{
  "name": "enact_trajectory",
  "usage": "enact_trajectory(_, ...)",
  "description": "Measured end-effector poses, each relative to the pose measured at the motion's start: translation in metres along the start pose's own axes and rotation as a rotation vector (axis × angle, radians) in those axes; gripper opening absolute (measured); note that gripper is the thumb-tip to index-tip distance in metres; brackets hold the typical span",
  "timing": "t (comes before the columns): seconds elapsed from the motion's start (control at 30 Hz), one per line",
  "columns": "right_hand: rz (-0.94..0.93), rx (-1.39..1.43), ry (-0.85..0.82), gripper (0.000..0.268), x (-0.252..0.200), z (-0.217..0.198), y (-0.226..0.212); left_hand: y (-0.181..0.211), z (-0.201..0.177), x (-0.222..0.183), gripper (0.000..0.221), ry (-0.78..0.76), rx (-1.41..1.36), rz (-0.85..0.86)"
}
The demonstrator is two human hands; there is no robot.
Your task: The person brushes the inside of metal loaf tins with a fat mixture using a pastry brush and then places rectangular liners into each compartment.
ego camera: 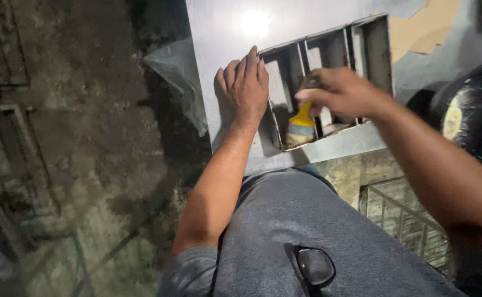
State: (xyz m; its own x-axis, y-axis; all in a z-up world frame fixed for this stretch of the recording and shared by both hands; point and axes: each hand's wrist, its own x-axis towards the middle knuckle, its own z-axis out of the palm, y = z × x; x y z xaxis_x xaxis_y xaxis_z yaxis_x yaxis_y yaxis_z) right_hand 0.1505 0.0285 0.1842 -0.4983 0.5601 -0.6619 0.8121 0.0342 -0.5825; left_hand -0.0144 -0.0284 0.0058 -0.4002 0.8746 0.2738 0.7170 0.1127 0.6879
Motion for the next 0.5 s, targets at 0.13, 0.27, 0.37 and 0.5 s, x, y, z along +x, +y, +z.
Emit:
enact_trajectory(0.13, 0.156, -0.528, 0.100, 0.045, 0.025, 0.027, -0.035, 0.001, 0.001, 0.009, 0.039, -0.024, -0.034, -0.028)
enact_trajectory(0.27, -0.129, -0.755, 0.303, 0.022, 0.033, 0.037, -0.050, -0.002, 0.007, 0.002, 0.038, -0.015, -0.091, -0.030)
enact_trajectory(0.37, -0.486, -1.163, -0.145, 0.016, 0.025, 0.053, -0.052, -0.009, 0.013, 0.004, 0.040, -0.025, -0.065, -0.053)
enact_trajectory(0.5, -0.177, -0.959, -0.303, 0.019, 0.026, 0.050, -0.059, -0.010, 0.020, 0.007, 0.037, 0.072, -0.074, -0.030)
